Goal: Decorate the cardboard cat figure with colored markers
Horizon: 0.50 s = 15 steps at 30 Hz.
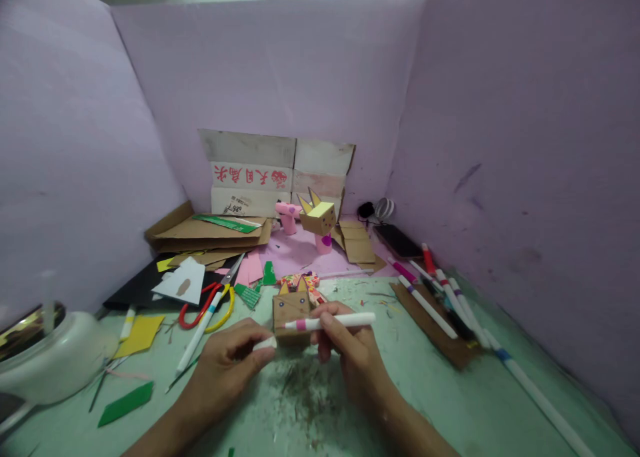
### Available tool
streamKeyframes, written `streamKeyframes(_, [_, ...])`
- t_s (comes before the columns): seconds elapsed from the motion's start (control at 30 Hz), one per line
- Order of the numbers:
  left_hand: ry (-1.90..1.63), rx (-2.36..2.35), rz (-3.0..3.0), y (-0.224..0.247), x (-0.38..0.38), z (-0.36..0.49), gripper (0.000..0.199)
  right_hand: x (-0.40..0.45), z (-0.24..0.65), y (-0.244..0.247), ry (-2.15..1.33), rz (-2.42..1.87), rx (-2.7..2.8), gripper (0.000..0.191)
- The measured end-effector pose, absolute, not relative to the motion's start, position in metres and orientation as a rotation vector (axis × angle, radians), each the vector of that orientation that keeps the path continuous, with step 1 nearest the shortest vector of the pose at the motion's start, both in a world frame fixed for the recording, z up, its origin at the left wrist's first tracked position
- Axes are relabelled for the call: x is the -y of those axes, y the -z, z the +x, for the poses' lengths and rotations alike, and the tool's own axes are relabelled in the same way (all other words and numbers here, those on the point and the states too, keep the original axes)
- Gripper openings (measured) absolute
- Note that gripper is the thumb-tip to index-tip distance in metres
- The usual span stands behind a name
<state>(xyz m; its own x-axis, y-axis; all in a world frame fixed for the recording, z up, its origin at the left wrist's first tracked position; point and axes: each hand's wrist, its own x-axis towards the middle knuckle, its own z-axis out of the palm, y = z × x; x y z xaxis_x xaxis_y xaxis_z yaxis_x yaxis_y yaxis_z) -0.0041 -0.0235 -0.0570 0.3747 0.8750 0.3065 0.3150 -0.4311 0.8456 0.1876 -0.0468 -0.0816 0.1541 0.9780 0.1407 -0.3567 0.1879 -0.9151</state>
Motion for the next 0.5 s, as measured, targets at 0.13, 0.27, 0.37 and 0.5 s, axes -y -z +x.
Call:
streamKeyframes(0.13, [-1.008,-1.01,2.088,0.061,0.019,-0.006,0.016,0.054,0.194,0.083,-1.11,-0.924,1.004,0.034])
streamKeyframes(0.27, [-1.038,-1.116,2.068,0.071,0.012,-0.009,0.016,0.091,0.201,0.083,-1.015,-1.12,1.068,0.024])
streamKeyframes(0.37, [-1.053,-1.173,2.003,0.078,0.008,-0.01,0.014,0.13,0.206,0.086,-0.768,-1.394,1.191,0.022])
streamKeyframes(0.5, [-1.091,-1.209,1.959,0.083,0.003,-0.009,0.013,0.166,0.218,0.097,-0.509,-1.554,1.39,0.016])
